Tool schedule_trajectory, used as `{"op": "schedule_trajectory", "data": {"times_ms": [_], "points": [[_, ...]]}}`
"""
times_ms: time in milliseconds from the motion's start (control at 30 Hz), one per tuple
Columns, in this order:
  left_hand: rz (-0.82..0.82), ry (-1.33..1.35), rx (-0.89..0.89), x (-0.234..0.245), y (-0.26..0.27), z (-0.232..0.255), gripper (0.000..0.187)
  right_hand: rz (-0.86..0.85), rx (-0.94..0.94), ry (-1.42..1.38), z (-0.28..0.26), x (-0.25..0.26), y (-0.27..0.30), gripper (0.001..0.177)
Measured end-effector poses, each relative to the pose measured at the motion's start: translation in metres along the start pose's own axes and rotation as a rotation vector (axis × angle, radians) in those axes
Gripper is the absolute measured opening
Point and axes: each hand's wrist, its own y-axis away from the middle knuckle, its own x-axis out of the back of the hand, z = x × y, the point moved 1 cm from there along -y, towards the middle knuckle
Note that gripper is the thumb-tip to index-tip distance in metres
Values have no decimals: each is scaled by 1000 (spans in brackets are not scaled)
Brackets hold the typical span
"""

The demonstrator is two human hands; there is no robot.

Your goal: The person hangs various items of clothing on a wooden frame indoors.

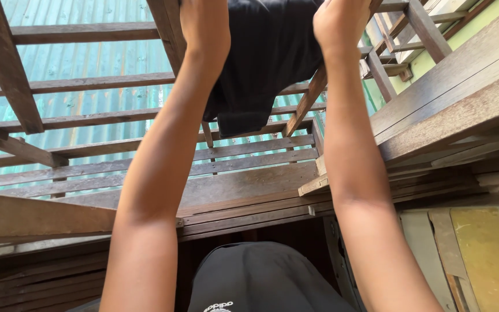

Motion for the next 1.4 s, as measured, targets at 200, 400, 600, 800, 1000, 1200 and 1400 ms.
{"op": "schedule_trajectory", "data": {"times_ms": [200, 400, 600, 800, 1000, 1200, 1400], "points": [[243, -110, -70, 90, 23, 14, 36, 262, -67, -115, -75, 65, 22, 63], [-301, 431, 252, 101, 48, 4, 66, -179, -934, -738, -108, 94, 25, 45], [31, 529, 202, 60, 56, -7, 41, 70, -942, -1024, -64, 53, 42, 22], [76, 475, 197, 88, 53, 4, 42, 280, -581, -773, -42, 33, 53, 26], [-174, 396, 232, 84, 39, -12, 34, 240, -301, -494, -74, 69, 42, 65], [-89, 446, 187, 52, 35, -17, 8, -163, -297, -634, -93, 79, 27, 18], [-20, 383, 135, 25, 25, -19, 9, -65, -216, -659, -103, 88, 22, 9]]}}
